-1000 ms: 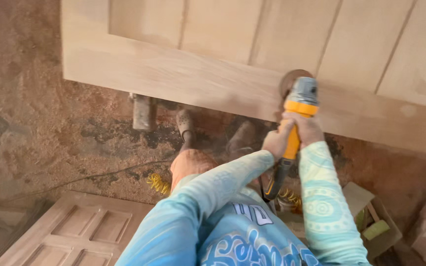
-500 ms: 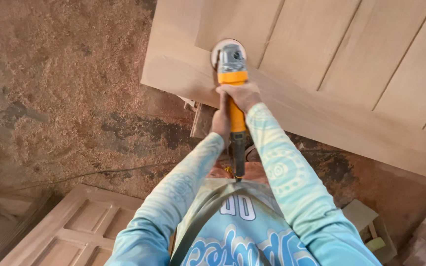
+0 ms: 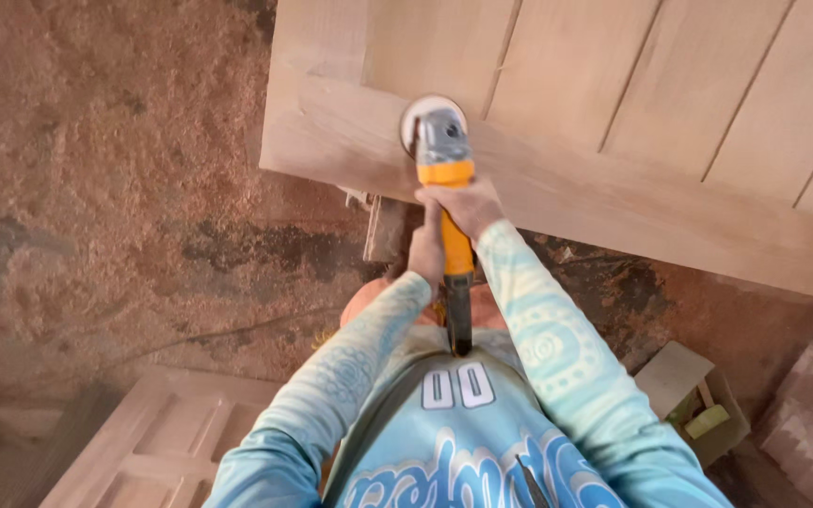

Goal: The person uses a handheld power sander to smooth the surface of a large wooden door or panel. They move the sander systematically across the flat surface and along the edges, generating wood dust.

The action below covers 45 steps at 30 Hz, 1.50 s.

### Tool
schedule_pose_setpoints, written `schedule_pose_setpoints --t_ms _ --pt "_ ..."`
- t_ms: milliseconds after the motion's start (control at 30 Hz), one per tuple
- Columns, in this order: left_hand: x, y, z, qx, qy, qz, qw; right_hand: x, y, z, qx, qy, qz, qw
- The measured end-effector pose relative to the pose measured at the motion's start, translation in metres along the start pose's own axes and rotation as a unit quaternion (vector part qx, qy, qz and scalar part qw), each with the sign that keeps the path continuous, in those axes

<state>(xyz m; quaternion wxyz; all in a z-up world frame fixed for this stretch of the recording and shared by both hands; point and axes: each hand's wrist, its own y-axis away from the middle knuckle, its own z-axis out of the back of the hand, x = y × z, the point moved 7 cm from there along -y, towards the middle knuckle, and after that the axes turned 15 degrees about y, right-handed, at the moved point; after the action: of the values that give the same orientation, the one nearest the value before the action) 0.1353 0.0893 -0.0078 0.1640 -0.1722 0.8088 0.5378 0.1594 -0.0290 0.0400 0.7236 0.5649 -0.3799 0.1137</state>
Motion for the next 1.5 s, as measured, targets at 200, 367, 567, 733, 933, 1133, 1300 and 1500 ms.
schedule_pose_setpoints --t_ms 200,367,567,733,933,1133,1300,1500 --pt "0.017 -0.004 0.007 0.014 -0.004 0.045 0.999 -0.017 -0.002 -0.003 0.009 -0.060 -0.013 0.998" --pt "-0.013 -0.002 0.022 -0.036 0.183 0.003 0.982 0.010 -0.029 -0.034 0.013 0.207 0.036 0.978" --pt "0.032 0.006 -0.021 -0.045 0.141 0.014 0.989 0.001 -0.008 0.034 -0.023 0.274 0.075 0.959" --pt "0.137 0.003 -0.093 -0.013 0.042 0.083 0.996 -0.066 0.030 0.157 -0.061 0.114 0.033 0.991" --pt "0.290 -0.006 -0.211 0.038 -0.126 0.051 0.990 -0.164 0.069 0.346 -0.115 0.055 -0.029 0.991" --pt "0.484 0.007 -0.384 0.085 -0.297 0.075 0.948 -0.264 0.143 0.578 -0.175 -0.079 -0.028 0.981" --pt "0.581 0.022 -0.486 0.079 -0.348 0.076 0.931 -0.313 0.175 0.706 -0.172 -0.179 0.002 0.969" --pt "0.594 0.016 -0.533 0.109 -0.345 0.124 0.924 -0.322 0.175 0.752 -0.211 -0.201 -0.017 0.956"
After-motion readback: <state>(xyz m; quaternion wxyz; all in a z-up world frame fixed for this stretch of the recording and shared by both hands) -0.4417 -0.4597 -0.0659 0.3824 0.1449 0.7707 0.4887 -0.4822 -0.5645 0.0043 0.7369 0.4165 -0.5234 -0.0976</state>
